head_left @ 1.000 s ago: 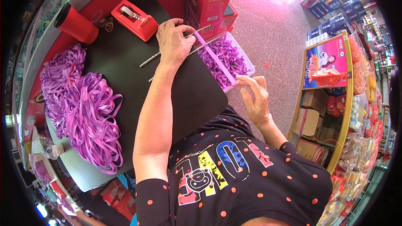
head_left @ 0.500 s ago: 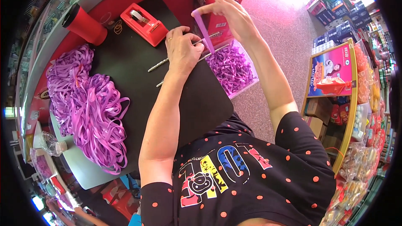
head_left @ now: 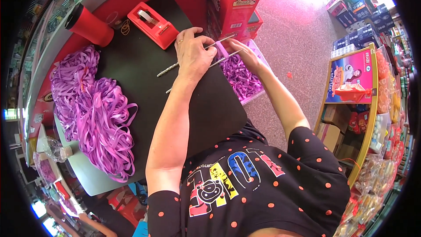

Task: The recorder is wrapping purple ribbons around two metal rods to create decorative items, using a tape dispenser for assembly.

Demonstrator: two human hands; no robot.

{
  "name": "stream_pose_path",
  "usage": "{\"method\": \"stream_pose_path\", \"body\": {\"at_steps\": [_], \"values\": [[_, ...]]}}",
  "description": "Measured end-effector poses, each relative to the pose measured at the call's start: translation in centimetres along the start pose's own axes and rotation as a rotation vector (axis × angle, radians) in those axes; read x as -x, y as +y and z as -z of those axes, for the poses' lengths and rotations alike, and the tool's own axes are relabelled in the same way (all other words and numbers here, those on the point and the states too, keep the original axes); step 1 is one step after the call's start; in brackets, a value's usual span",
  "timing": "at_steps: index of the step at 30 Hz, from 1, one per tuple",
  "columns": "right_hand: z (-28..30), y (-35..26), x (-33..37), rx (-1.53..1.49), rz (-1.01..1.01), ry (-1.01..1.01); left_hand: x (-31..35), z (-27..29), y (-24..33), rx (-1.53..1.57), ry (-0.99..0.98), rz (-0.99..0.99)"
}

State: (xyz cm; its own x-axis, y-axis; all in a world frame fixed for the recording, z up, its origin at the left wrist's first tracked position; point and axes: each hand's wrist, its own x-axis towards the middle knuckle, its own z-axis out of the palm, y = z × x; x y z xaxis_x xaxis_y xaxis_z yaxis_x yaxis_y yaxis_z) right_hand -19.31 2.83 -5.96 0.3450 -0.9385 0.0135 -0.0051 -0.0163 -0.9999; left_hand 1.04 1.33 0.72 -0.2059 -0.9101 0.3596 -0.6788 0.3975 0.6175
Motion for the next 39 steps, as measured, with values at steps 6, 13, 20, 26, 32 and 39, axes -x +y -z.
{"method": "stream_pose_path", "body": {"at_steps": [6,13,20,26,32,39], "values": [[-4.4,-4.2,6.4,-0.028,-0.034,0.249,-0.3,1.6,1.0,0.337,0.127,0.053],[-4.3,-7.5,6.1,0.134,-0.022,0.256,3.6,2.9,5.9,1.416,-0.214,0.822],[-4.0,-8.8,4.7,0.193,-0.098,0.244,7.1,0.3,10.7,1.746,-0.271,1.121],[-4.4,-8.8,4.6,0.186,-0.064,0.267,6.5,-2.5,8.7,2.044,-0.103,0.876],[-3.2,-10.1,4.0,0.100,-0.022,0.291,7.0,-1.6,8.4,2.117,-0.148,0.828],[-6.6,-14.6,-5.5,0.481,0.280,0.210,7.7,-1.8,8.1,2.213,-0.161,0.809]]}}
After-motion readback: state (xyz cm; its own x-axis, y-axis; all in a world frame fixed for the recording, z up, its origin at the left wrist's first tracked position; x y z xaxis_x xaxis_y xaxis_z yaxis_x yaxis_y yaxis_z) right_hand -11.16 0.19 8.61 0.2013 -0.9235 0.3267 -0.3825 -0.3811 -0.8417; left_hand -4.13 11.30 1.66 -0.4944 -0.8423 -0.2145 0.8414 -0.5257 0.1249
